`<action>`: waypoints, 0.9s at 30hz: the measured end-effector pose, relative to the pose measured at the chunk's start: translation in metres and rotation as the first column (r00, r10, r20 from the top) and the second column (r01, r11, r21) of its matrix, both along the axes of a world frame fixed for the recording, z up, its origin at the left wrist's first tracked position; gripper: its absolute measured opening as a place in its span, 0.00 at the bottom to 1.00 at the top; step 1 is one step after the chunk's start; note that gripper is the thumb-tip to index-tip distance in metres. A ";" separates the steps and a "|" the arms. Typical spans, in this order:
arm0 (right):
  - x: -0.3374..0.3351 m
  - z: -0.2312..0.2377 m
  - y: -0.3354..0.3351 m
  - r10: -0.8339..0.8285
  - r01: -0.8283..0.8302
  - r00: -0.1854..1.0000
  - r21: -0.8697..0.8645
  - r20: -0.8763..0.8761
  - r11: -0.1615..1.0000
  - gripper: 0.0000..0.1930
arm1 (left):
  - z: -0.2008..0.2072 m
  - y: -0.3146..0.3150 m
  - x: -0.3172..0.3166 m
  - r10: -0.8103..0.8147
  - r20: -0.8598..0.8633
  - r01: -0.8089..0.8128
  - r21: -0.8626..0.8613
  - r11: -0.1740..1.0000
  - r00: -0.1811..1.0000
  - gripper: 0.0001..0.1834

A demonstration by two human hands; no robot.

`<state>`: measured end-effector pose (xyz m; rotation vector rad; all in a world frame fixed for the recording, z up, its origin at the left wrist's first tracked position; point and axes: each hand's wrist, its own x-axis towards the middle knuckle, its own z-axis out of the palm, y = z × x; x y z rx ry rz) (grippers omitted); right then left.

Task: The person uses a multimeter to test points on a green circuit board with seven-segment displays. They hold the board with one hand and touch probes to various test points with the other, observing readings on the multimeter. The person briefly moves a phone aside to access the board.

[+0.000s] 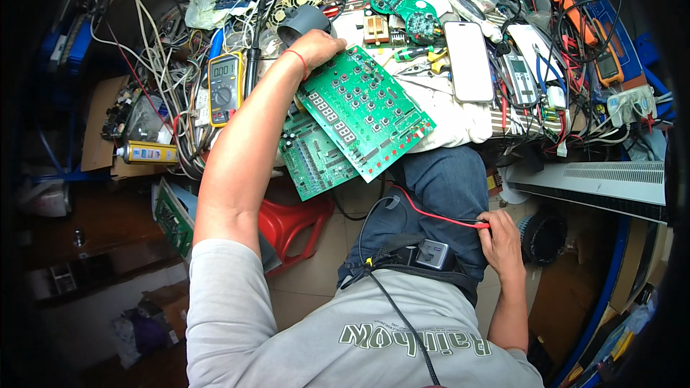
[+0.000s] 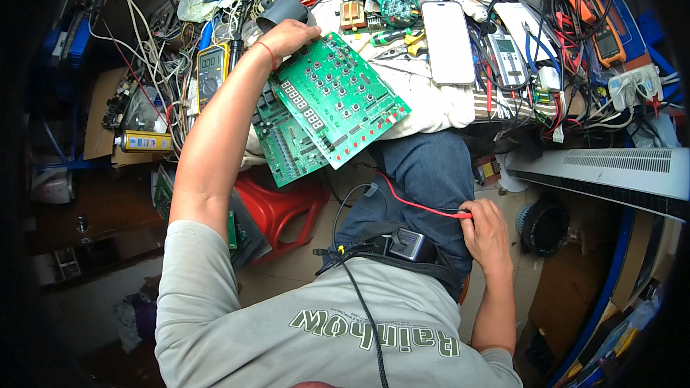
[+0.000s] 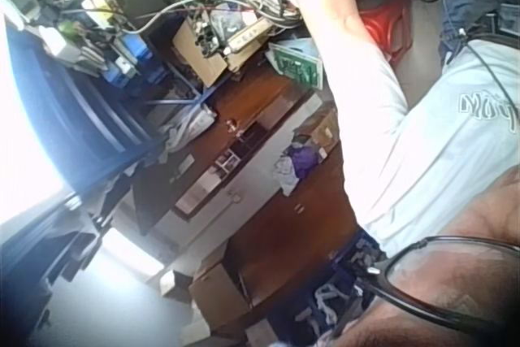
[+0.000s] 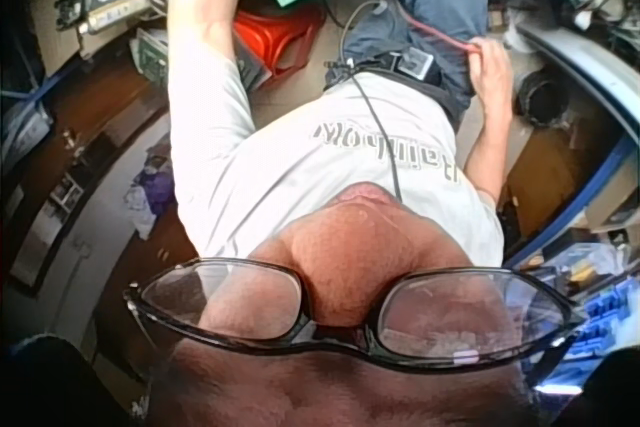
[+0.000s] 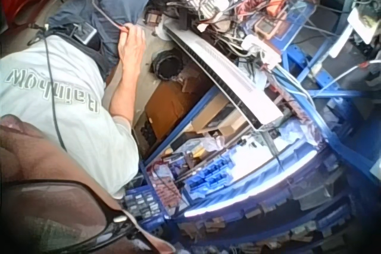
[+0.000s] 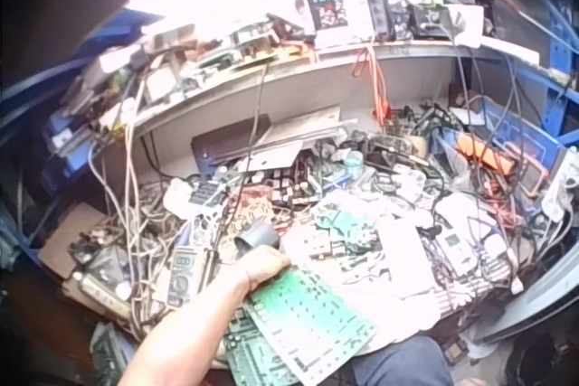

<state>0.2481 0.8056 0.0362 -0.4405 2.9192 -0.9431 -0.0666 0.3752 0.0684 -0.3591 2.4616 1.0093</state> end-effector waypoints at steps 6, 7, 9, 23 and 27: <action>0.000 -0.004 -0.004 -0.047 0.049 0.997 -0.023 0.067 0.999 0.08 | -0.004 0.002 -0.003 -0.086 -0.076 0.078 -0.104 0.992 0.993 0.24; 0.000 -0.005 -0.004 -0.046 0.048 0.997 -0.026 0.068 0.998 0.08 | -0.005 0.001 -0.004 -0.108 -0.092 0.096 -0.128 0.987 0.990 0.24; 0.000 -0.006 -0.003 -0.047 0.049 0.996 -0.029 0.072 0.998 0.08 | -0.006 0.000 -0.006 -0.106 -0.079 0.097 -0.110 0.989 0.991 0.24; -0.002 -0.011 -0.003 -0.038 0.041 0.997 -0.046 0.071 0.998 0.08 | -0.010 -0.001 -0.004 -0.049 -0.081 0.050 0.015 0.999 0.996 0.22; -0.003 -0.010 -0.004 -0.028 0.032 0.997 -0.057 0.066 0.998 0.08 | -0.005 0.002 -0.003 -0.028 -0.066 0.027 -0.011 1.000 0.997 0.21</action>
